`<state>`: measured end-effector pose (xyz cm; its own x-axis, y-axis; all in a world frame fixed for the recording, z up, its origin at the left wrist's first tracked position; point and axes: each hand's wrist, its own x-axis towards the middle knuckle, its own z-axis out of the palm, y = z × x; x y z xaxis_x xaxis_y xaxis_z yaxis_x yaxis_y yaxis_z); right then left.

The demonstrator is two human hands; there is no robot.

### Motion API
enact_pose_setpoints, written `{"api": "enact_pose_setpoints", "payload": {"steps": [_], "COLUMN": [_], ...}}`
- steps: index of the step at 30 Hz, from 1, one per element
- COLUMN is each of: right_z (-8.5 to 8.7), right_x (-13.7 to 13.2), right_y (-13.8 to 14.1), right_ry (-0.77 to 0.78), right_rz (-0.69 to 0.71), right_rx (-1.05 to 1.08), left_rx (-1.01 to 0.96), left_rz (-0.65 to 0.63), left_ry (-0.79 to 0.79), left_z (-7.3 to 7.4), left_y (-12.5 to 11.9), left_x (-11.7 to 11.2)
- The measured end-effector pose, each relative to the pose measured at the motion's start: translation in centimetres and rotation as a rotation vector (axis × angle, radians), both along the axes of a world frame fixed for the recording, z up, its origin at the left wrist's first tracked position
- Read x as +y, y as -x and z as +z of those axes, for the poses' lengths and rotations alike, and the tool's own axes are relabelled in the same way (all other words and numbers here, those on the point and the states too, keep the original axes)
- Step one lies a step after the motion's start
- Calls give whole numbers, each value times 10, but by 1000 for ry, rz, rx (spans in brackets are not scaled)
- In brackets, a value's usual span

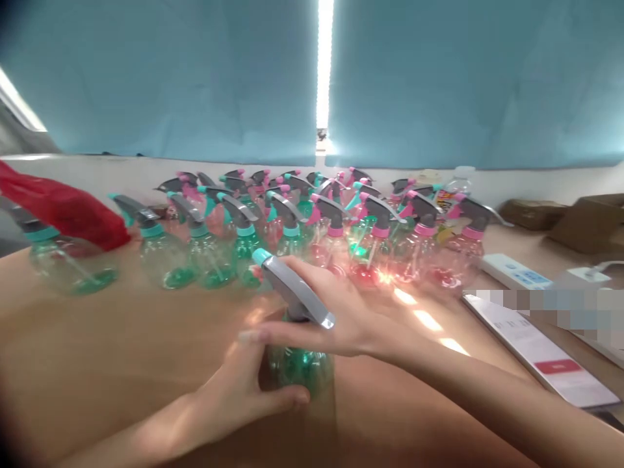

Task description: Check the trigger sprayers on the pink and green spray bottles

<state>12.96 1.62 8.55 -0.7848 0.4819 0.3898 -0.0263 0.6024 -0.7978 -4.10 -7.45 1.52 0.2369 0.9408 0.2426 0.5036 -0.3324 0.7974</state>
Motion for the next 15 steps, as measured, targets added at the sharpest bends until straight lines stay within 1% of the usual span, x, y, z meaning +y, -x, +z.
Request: {"api": "enact_pose_setpoints", "payload": {"steps": [2,4,8,11,15], "right_z": [-1,-2,-5,-4,4], "right_x": [6,14,30,35,33], "right_y": [-8,-14,-23,-26,-25], "right_ry": [77,139,192,181,149], "right_rz": [-20,-30,-95,-130,-174], "right_rx": [59,110,115,89,55], "left_rx": [58,69,57,76,156], "left_rz": [-31,-65,-121,-121,-133], "left_ry": [-43,-65,-76,-84,-80], "left_z": [3,4,3,1,1], "left_y": [-12,-21,-32,-33,-27], "left_x": [16,31,55,63,62]}}
